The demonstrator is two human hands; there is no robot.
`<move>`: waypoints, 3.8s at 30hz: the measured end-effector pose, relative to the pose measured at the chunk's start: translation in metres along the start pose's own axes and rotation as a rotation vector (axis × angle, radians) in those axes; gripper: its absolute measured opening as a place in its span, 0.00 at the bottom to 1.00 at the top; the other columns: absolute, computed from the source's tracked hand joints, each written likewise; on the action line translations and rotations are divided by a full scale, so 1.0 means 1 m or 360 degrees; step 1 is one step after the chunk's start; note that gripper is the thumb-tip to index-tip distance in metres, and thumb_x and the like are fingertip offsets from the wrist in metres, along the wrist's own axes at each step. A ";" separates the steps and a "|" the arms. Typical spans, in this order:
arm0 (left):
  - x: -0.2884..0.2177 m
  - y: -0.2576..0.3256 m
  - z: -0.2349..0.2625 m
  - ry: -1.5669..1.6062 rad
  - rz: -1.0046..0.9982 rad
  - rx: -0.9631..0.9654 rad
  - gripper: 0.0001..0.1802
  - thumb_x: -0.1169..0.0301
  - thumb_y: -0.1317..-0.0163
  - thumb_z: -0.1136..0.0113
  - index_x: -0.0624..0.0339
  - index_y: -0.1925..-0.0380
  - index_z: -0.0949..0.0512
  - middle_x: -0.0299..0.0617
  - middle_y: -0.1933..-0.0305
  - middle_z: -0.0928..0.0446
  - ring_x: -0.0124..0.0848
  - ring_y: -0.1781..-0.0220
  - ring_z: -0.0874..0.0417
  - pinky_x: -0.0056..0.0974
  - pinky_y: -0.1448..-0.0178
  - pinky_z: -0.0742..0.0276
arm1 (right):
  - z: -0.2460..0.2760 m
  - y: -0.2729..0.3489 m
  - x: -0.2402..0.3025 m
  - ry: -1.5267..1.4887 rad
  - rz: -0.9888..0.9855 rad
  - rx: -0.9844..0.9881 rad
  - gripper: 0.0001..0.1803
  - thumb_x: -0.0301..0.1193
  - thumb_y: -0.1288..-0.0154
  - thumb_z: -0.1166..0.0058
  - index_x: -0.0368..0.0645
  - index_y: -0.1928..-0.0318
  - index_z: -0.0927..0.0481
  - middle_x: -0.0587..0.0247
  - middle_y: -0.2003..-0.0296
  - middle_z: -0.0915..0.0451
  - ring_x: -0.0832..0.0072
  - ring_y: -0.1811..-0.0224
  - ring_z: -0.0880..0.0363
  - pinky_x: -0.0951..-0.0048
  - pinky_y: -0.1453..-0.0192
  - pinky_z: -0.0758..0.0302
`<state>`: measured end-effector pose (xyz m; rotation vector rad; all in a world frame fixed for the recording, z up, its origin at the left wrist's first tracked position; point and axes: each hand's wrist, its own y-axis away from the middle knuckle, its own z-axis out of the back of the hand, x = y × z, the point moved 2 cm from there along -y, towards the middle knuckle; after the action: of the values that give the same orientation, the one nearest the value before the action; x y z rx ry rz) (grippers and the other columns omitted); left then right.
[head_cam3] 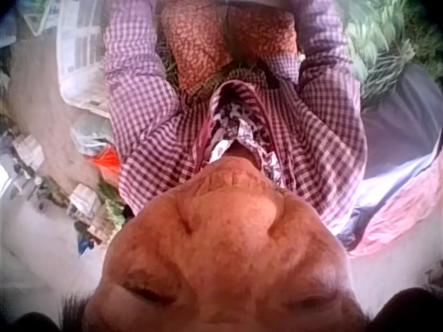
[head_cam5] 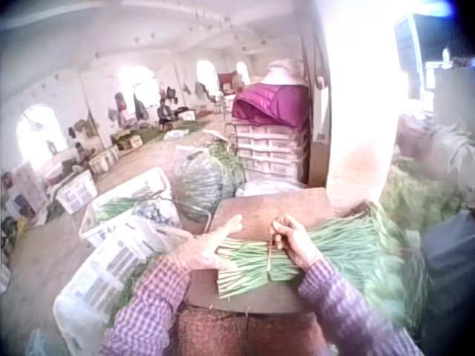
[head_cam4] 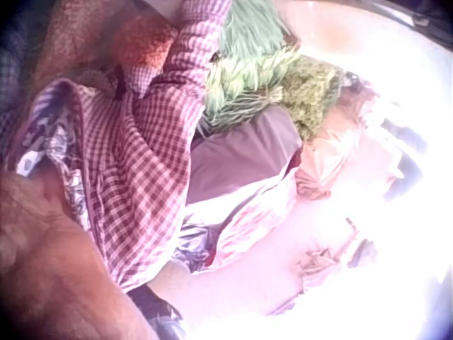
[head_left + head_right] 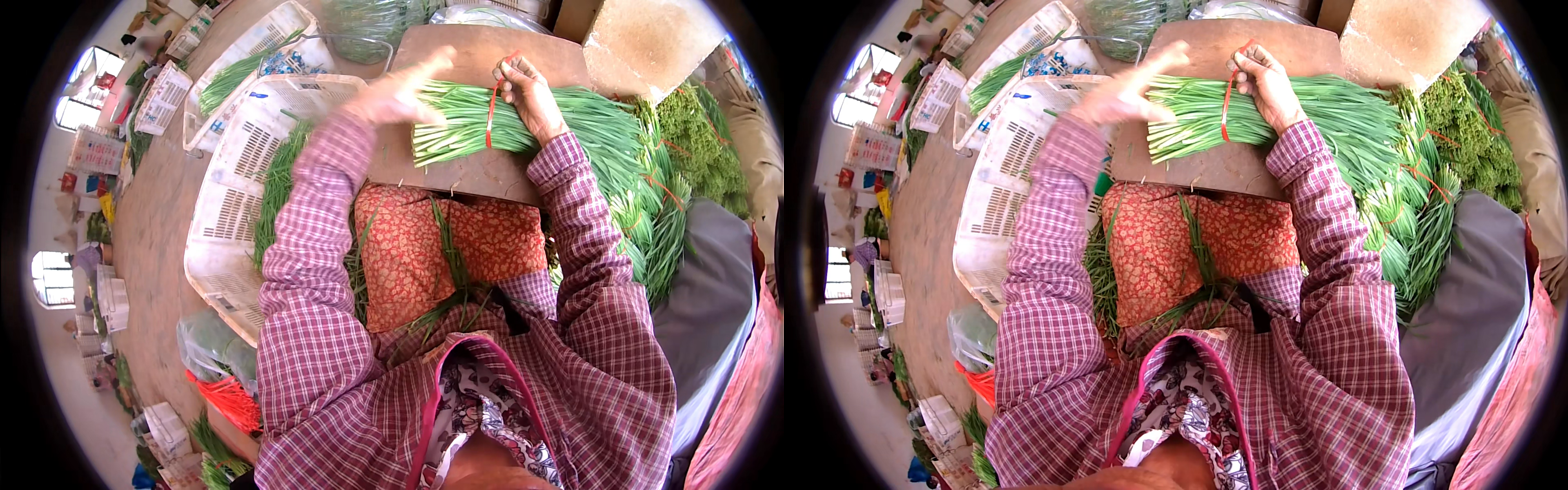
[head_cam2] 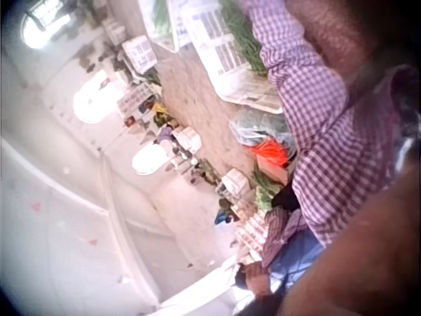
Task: The person aligns handfuls of green chives, secures them with a red string by wrapping it twice and tying a knot, and places the finished bunch into a pile.
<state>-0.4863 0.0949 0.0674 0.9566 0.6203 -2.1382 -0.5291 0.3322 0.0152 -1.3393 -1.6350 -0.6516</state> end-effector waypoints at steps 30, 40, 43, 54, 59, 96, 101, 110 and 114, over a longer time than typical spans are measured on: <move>-0.051 -0.025 -0.125 -0.1527 0.0703 -0.0046 0.73 0.38 0.67 0.23 0.75 0.30 0.50 0.56 0.26 0.44 0.46 0.23 0.45 0.51 0.22 0.53 | -0.033 0.039 0.007 0.0828 0.0435 0.0042 0.19 0.35 0.32 0.44 0.34 0.48 0.26 0.58 0.54 0.18 0.69 0.53 0.21 0.67 0.49 0.25; -0.045 -0.036 -0.129 -0.1634 0.0939 -0.0019 0.53 0.44 0.61 0.24 0.56 0.36 0.34 0.42 0.36 0.28 0.35 0.32 0.30 0.47 0.24 0.46 | -0.049 0.042 0.014 0.0281 -0.0217 -0.0151 0.08 0.26 0.32 0.50 0.40 0.55 0.26 0.68 0.70 0.26 0.82 0.73 0.32 0.80 0.73 0.35; -0.043 -0.050 -0.132 -0.1674 0.0930 -0.0027 0.50 0.40 0.61 0.27 0.54 0.39 0.29 0.42 0.37 0.27 0.35 0.32 0.30 0.45 0.27 0.42 | -0.035 0.038 0.008 0.0697 -0.0012 -0.0271 0.06 0.27 0.34 0.49 0.40 0.59 0.26 0.66 0.70 0.26 0.80 0.70 0.29 0.77 0.68 0.31; -0.006 -0.044 -0.132 -0.1523 0.0720 -0.0259 0.25 0.58 0.40 0.45 0.49 0.42 0.27 0.43 0.44 0.22 0.38 0.39 0.24 0.48 0.33 0.35 | -0.056 0.158 -0.011 0.1152 0.0623 -0.0260 0.09 0.29 0.36 0.49 0.34 0.62 0.28 0.57 0.74 0.24 0.68 0.70 0.26 0.66 0.63 0.28; 0.018 -0.039 -0.136 -0.1599 0.0433 -0.0430 0.30 0.58 0.42 0.43 0.48 0.38 0.31 0.44 0.43 0.23 0.41 0.37 0.25 0.51 0.31 0.38 | -0.050 0.183 -0.034 0.1062 0.0678 -0.0181 0.07 0.30 0.34 0.48 0.39 0.60 0.27 0.55 0.74 0.21 0.66 0.70 0.20 0.63 0.65 0.25; -0.082 -0.058 -0.162 -0.0892 -0.0360 -0.0266 0.57 0.69 0.60 0.26 0.48 0.27 0.46 0.43 0.26 0.41 0.46 0.25 0.43 0.54 0.24 0.46 | 0.421 0.249 0.125 0.2308 -0.0926 -0.1386 0.63 0.70 0.51 0.41 0.45 0.25 0.52 0.31 0.34 0.39 0.43 0.29 0.42 0.48 0.29 0.38; -0.054 -0.009 -0.156 -0.0735 -0.0097 -0.0307 0.52 0.76 0.56 0.31 0.58 0.28 0.44 0.47 0.28 0.38 0.45 0.27 0.38 0.43 0.24 0.42 | 0.412 0.254 0.056 0.2725 -0.0903 -0.1741 0.56 0.64 0.52 0.37 0.75 0.26 0.53 0.53 0.25 0.54 0.45 0.28 0.46 0.38 0.33 0.40; -0.063 0.007 -0.214 -0.0833 -0.0632 0.0052 0.32 0.68 0.49 0.33 0.52 0.40 0.26 0.42 0.36 0.29 0.43 0.31 0.32 0.46 0.30 0.36 | 0.282 0.311 0.087 0.2919 -0.0936 -0.1348 0.35 0.43 0.37 0.40 0.50 0.32 0.37 0.40 0.35 0.37 0.45 0.37 0.32 0.50 0.37 0.28; -0.042 0.009 -0.235 -0.0907 -0.0939 0.0326 0.20 0.64 0.47 0.34 0.52 0.53 0.19 0.38 0.44 0.22 0.43 0.34 0.30 0.49 0.33 0.33 | 0.290 0.414 0.042 0.2677 -0.0822 -0.0757 0.29 0.50 0.36 0.44 0.68 0.34 0.32 0.43 0.35 0.34 0.49 0.40 0.27 0.57 0.37 0.28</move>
<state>-0.3553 0.2602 -0.0451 0.2201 0.4257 -2.8740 -0.2244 0.7083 -0.1378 -0.1960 -0.3373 -1.8483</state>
